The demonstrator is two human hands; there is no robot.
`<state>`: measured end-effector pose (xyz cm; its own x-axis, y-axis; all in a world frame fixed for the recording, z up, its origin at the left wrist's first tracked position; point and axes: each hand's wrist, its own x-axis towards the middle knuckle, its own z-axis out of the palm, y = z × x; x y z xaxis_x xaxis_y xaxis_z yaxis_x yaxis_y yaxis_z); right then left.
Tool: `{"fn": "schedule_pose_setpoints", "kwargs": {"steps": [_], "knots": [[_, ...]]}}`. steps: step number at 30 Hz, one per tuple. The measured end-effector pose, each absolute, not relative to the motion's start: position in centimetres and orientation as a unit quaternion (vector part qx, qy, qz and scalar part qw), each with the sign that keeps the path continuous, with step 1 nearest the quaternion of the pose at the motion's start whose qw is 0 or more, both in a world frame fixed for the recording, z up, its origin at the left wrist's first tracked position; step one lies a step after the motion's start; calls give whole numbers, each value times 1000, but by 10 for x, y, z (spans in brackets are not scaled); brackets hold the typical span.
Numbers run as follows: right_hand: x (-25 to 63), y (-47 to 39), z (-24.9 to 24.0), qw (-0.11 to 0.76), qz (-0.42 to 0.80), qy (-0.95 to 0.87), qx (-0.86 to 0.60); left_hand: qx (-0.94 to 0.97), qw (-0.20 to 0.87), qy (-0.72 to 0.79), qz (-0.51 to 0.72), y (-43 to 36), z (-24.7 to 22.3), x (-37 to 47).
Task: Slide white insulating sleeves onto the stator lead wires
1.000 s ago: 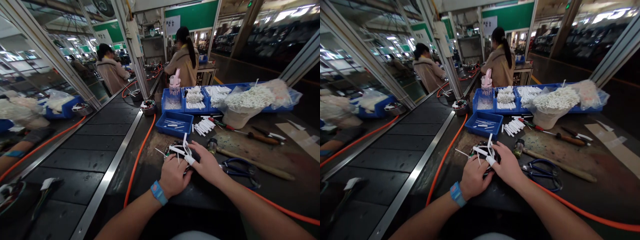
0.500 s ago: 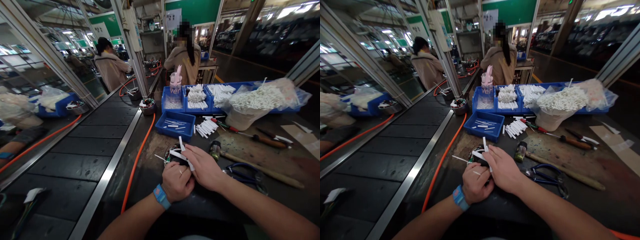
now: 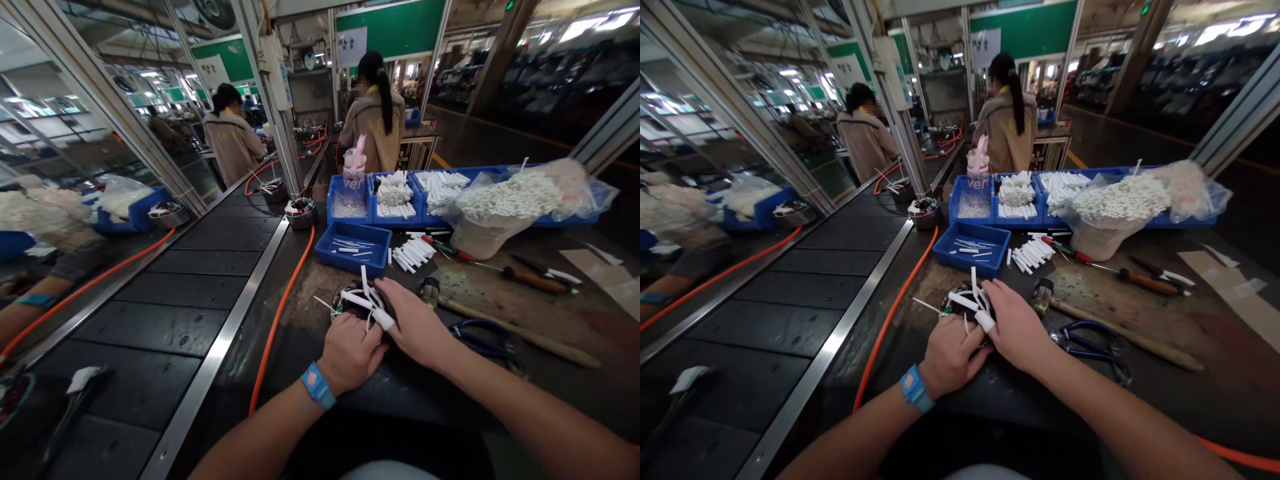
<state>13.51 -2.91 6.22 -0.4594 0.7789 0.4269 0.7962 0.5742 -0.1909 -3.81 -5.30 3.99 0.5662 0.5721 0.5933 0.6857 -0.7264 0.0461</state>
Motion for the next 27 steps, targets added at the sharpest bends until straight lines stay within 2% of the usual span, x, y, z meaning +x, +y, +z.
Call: {"fn": "schedule_pose_setpoints", "kwargs": {"steps": [2,4,7,10,15,20,27], "knots": [[146,-43,58,221,13,-830,-512,-880,92,-362,-294,-54,39,-40],[155,-52,57,158,43,-829,-535,-876,84,-365,-305,-55,37,-39],[162,-44,60,58,69,-860,-502,-867,87,-371,-322,-54,35,-36],[166,-20,59,32,89,-885,-456,-861,109,-386,-315,-52,36,-31],[174,-1,39,40,133,-891,-432,-858,130,-398,-298,-51,36,-28],[179,-1,29,66,163,-897,-405,-873,109,-347,-324,-50,31,-33],[174,-8,26,168,167,-876,-420,-862,167,-341,-335,-48,31,-31]]}}
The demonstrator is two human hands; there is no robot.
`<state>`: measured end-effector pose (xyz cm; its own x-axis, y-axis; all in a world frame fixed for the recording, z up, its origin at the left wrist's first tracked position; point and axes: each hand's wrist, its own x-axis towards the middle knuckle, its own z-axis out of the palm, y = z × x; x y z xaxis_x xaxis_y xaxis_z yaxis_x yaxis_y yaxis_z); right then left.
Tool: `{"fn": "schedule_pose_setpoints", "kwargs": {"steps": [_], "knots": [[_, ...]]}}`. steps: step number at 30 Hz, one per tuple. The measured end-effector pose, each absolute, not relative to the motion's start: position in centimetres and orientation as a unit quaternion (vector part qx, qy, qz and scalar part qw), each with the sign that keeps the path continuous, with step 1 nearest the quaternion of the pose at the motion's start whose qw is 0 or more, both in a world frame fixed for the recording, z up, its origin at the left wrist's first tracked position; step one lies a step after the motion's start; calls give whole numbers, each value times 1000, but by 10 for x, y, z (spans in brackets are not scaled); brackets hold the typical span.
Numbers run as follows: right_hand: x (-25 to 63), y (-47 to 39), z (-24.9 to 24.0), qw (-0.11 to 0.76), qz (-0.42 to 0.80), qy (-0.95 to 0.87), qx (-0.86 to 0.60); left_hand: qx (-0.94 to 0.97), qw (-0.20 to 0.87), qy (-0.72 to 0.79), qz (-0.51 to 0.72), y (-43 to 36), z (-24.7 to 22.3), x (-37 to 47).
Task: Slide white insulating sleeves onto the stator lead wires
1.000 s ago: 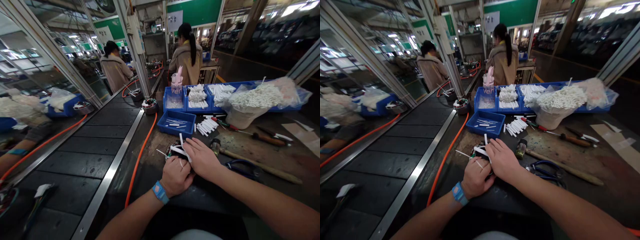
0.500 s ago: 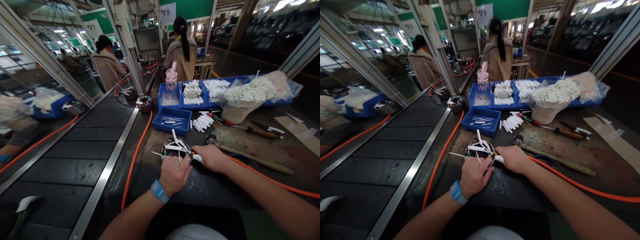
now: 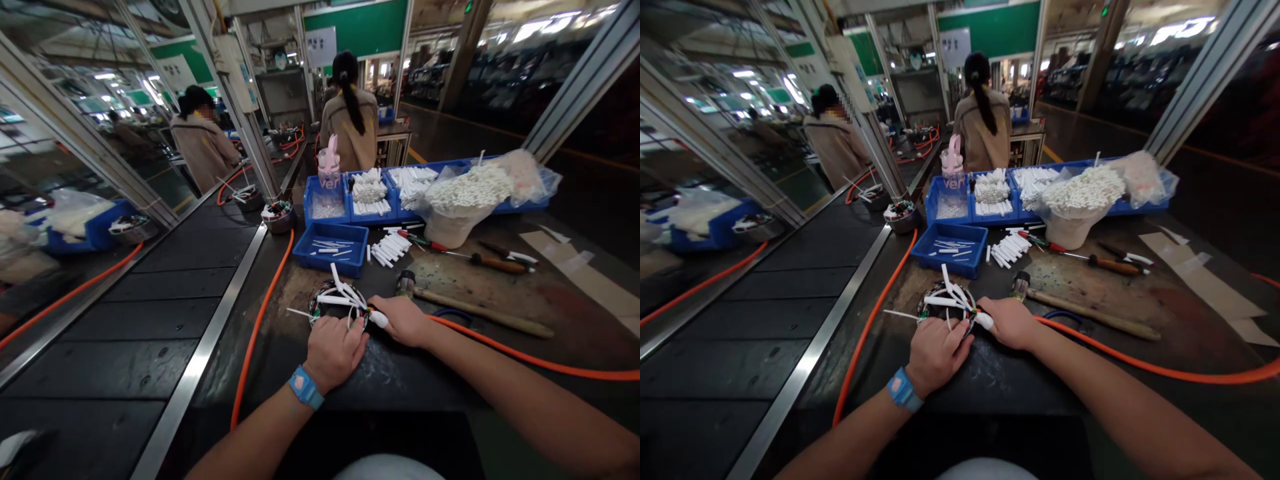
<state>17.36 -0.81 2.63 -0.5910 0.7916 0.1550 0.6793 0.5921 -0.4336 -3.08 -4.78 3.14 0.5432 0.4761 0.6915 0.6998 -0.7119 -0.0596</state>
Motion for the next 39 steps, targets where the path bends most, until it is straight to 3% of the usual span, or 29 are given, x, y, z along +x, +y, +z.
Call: {"fn": "schedule_pose_setpoints", "kwargs": {"steps": [4,10,18,25,32,39], "knots": [[207,12,42,293,119,-826,-466,-853,165,-344,-357,-48,30,-29],[329,77,81,506,-101,-544,-662,-835,177,-343,-392,-44,23,-27],[381,94,90,482,-110,-556,-668,-833,186,-343,-392,-41,24,-27],[387,90,103,532,-110,-529,-652,-832,188,-348,-388,-43,29,-25],[380,87,107,468,-70,-596,-649,-835,173,-358,-379,-46,28,-25],[374,77,120,600,-17,-533,-596,-834,168,-360,-383,-46,28,-25]]}}
